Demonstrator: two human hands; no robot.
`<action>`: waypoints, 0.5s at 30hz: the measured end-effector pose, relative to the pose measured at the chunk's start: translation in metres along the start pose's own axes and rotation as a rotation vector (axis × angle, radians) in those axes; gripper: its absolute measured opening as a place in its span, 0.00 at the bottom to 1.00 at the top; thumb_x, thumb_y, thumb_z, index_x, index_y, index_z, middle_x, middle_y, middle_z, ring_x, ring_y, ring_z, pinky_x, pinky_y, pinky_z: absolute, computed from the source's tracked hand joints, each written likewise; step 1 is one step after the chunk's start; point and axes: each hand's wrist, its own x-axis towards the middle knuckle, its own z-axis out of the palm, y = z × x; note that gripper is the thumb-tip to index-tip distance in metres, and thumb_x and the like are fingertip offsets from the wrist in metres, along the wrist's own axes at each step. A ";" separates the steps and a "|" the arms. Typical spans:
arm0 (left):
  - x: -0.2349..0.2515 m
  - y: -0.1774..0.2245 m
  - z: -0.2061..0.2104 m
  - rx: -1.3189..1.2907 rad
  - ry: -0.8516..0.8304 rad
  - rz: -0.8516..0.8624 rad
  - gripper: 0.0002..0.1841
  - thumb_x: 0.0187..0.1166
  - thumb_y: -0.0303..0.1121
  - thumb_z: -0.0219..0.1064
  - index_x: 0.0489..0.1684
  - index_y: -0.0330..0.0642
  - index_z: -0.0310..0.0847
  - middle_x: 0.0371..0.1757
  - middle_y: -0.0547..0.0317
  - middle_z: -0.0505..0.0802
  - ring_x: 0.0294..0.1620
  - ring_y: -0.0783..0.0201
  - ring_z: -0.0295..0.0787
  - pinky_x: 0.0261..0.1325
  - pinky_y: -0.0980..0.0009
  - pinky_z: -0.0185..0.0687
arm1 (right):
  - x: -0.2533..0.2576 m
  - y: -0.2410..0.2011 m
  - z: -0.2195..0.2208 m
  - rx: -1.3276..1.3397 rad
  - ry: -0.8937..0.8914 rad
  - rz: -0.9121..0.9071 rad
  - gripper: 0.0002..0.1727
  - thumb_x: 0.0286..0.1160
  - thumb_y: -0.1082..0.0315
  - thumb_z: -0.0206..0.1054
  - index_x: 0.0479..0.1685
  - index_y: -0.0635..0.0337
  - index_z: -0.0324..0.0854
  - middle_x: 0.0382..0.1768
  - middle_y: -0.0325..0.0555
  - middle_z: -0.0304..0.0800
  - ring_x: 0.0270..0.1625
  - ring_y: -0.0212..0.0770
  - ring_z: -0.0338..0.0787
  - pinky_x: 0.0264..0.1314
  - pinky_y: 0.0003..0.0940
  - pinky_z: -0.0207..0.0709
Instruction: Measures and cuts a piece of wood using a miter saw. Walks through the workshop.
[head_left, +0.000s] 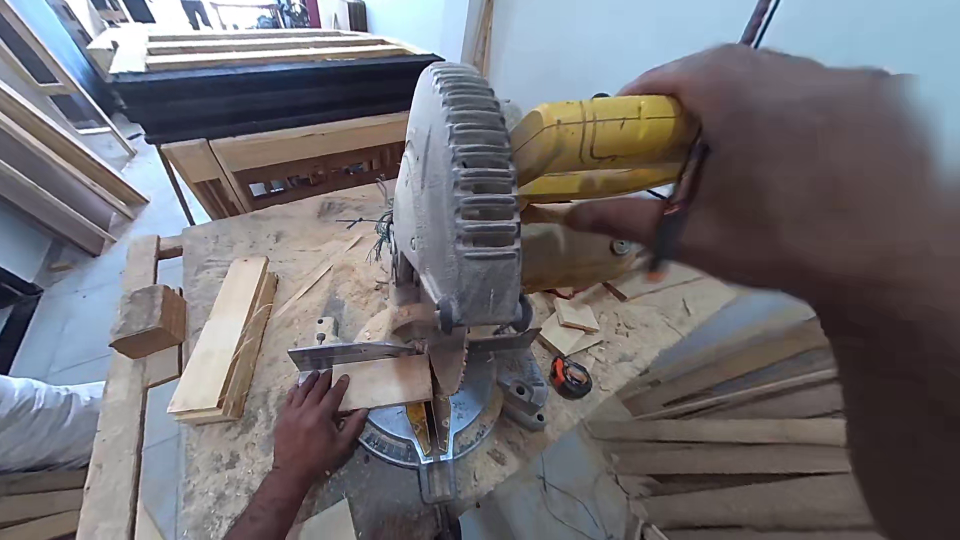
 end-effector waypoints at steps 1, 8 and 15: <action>0.000 -0.001 0.000 -0.001 -0.013 -0.009 0.36 0.75 0.70 0.58 0.68 0.54 0.90 0.71 0.50 0.90 0.77 0.43 0.83 0.76 0.39 0.75 | 0.018 -0.005 -0.005 -0.017 -0.114 -0.006 0.45 0.57 0.21 0.65 0.55 0.55 0.79 0.33 0.51 0.85 0.33 0.56 0.87 0.28 0.60 0.73; 0.001 -0.016 0.005 -0.094 -0.071 -0.034 0.39 0.72 0.78 0.55 0.68 0.61 0.89 0.73 0.56 0.89 0.79 0.47 0.80 0.80 0.40 0.70 | 0.010 -0.037 -0.009 0.163 -0.641 -0.152 0.29 0.55 0.20 0.68 0.34 0.32 0.82 0.18 0.19 0.78 0.18 0.20 0.78 0.13 0.26 0.74; -0.003 -0.020 0.014 -0.148 0.012 -0.055 0.38 0.68 0.79 0.58 0.63 0.63 0.92 0.71 0.60 0.91 0.76 0.49 0.83 0.77 0.39 0.73 | -0.091 -0.082 0.024 -0.022 -0.459 -0.144 0.19 0.53 0.46 0.76 0.29 0.50 0.81 0.17 0.39 0.79 0.19 0.45 0.85 0.14 0.45 0.73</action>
